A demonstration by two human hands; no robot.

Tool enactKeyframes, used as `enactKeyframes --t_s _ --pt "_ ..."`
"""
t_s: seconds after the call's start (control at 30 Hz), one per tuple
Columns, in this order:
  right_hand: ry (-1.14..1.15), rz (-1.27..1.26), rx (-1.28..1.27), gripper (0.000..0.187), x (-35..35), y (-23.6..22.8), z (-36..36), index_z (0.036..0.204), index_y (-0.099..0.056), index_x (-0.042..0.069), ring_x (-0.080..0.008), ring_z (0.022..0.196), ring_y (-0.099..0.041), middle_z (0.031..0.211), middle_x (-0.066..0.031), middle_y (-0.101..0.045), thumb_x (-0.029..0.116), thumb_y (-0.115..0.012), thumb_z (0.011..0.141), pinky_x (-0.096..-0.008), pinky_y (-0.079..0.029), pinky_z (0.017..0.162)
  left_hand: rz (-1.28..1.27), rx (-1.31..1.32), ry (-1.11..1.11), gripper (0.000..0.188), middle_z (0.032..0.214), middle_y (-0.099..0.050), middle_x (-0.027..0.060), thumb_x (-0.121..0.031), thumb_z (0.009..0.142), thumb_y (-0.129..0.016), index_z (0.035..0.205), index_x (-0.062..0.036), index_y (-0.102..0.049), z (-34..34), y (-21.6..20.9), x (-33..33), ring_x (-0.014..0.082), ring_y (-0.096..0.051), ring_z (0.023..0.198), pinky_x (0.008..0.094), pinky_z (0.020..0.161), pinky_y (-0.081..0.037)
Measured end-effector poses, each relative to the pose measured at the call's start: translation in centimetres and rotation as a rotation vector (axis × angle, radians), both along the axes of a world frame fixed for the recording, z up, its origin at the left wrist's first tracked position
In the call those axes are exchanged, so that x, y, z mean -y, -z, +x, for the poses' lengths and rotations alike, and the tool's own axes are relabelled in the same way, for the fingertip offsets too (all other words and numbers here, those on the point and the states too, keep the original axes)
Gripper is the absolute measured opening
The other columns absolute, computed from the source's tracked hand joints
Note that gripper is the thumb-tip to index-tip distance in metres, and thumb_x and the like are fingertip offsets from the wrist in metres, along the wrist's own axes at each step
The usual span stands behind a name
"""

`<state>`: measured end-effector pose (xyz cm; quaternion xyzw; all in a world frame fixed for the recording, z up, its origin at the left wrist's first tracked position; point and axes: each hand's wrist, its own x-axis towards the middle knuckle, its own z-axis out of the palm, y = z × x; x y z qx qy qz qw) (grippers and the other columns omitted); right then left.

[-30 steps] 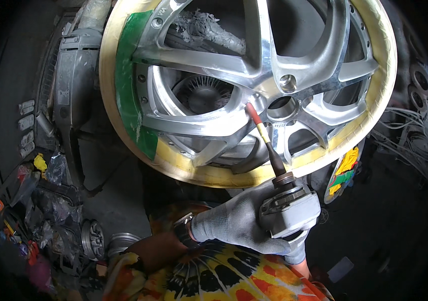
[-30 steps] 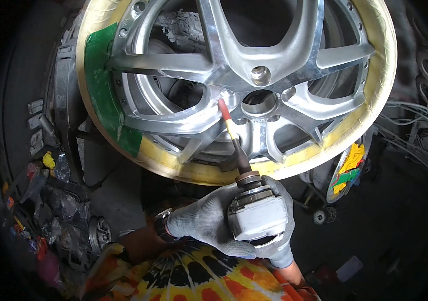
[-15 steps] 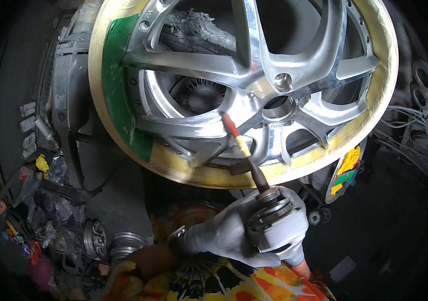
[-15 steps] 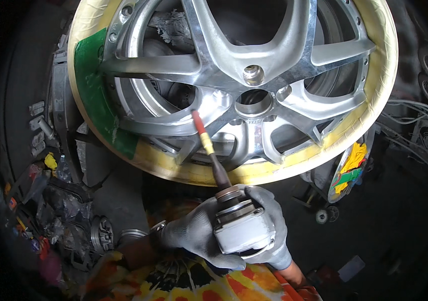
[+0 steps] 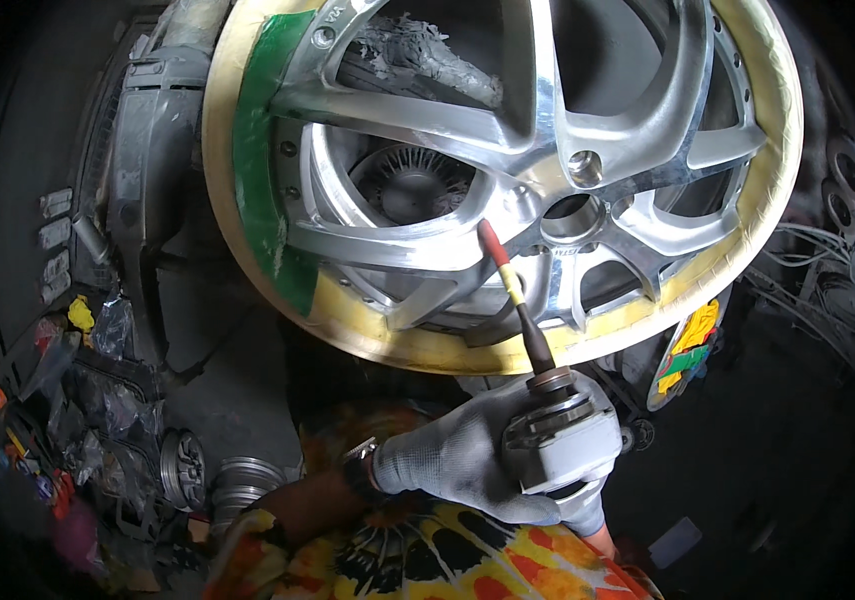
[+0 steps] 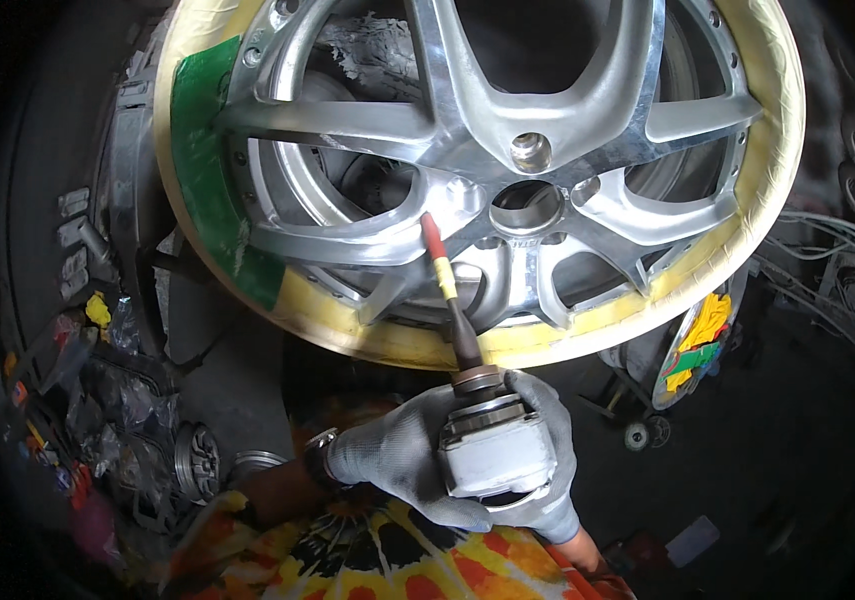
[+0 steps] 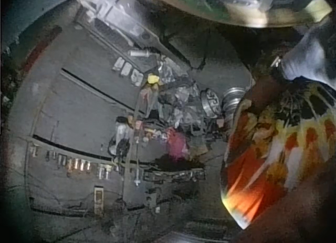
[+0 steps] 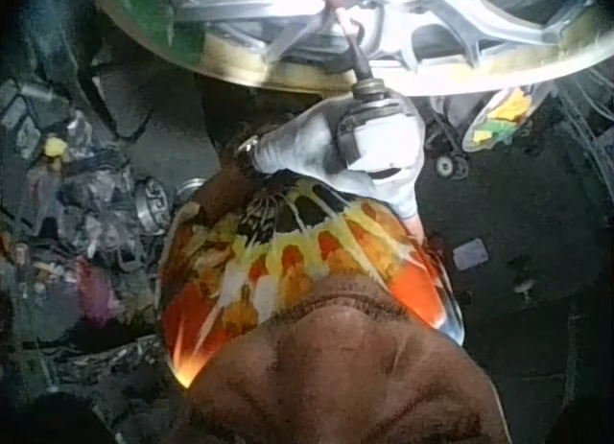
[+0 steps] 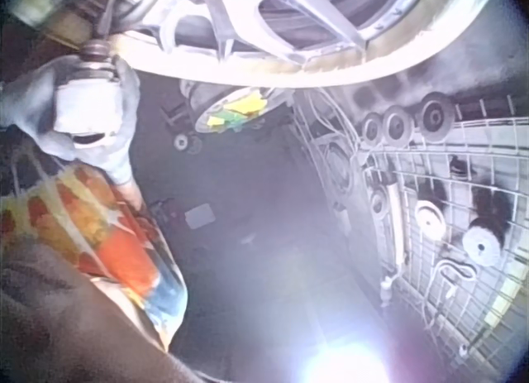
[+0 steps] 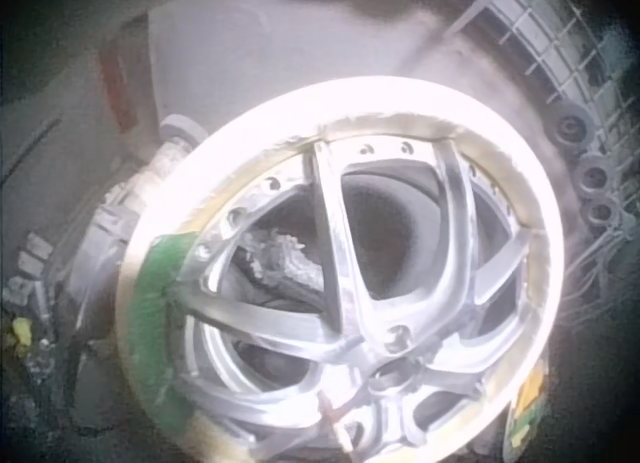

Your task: The person uses a handheld power grinder to sand the inner spokes and edges of a silver car wheel rim.

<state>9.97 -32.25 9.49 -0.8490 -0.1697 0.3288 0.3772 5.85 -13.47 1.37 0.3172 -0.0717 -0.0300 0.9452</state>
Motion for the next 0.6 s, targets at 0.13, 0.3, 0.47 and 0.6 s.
enactKeyframes --t_s 0.13,0.3,0.47,0.6 --pt "0.067 0.051 -0.137 0.112 -1.3 0.1 -0.7 0.149 -0.04 -0.004 -0.0355 0.129 -0.057 0.142 -0.026 -0.052 0.028 -0.101 0.061 -0.045 -0.047 0.109 -0.333 -0.138 0.16 0.08 0.135 -0.061 0.0085 -0.031 0.082 -0.087 0.146 -0.0062 -0.045 -1.9 -0.2 -0.1 0.0184 -0.056 0.131 0.0389 0.121 -0.035" --pt "0.013 0.04 -0.221 0.109 -1.9 -0.3 -0.8 0.149 -0.04 -0.003 -0.0365 0.13 -0.057 0.14 -0.0276 -0.054 0.024 -0.101 0.062 -0.0445 -0.046 0.109 -0.186 -0.209 0.043 0.085 0.14 -0.058 0.0066 -0.029 0.081 -0.09 0.148 -0.0071 -0.042 -4.6 -0.1 0.1 0.0173 -0.054 0.132 0.0387 0.121 -0.035" --pt "0.026 0.087 -0.095 0.113 -0.9 0.0 -0.8 0.148 -0.04 -0.005 -0.0322 0.128 -0.058 0.139 -0.0238 -0.055 0.03 -0.102 0.06 -0.0441 -0.048 0.108 -0.3 -0.118 0.066 0.062 0.133 -0.062 0.0052 -0.037 0.093 -0.078 0.14 -0.0084 -0.052 -2.2 -0.9 -0.6 0.0176 -0.059 0.126 0.0384 0.119 -0.039" --pt "-0.016 -0.036 -0.034 0.117 -0.1 -0.4 -1.1 0.146 -0.041 -0.006 -0.0298 0.116 -0.066 0.134 -0.0214 -0.059 0.036 -0.103 0.057 -0.0434 -0.052 0.103 0.088 0.116 -0.055 0.046 0.125 -0.065 0.0047 -0.042 0.102 -0.065 0.133 -0.0081 -0.058 -0.7 -0.3 -1.5 0.0165 -0.062 0.118 0.0367 0.111 -0.046"
